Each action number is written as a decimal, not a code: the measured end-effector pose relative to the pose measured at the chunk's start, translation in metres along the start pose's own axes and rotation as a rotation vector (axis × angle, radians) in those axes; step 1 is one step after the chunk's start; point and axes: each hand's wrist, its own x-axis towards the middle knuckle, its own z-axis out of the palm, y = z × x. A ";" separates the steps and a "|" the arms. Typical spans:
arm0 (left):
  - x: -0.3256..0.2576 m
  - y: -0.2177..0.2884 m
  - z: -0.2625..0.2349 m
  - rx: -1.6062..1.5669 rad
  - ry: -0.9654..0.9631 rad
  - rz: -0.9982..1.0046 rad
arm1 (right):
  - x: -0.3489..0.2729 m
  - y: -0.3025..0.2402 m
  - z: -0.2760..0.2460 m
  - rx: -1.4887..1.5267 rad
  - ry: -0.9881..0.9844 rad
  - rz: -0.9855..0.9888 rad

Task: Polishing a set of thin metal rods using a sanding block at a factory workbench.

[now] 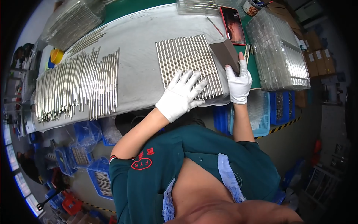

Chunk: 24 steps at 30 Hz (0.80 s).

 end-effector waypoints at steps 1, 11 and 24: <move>0.000 0.000 0.000 0.008 -0.007 0.008 | 0.000 0.000 0.000 -0.005 -0.002 0.005; -0.012 -0.015 -0.022 -0.005 0.084 -0.085 | 0.000 0.001 0.002 0.003 -0.014 0.010; -0.053 -0.078 -0.016 0.209 0.115 -0.525 | 0.000 0.000 0.001 -0.022 -0.015 0.004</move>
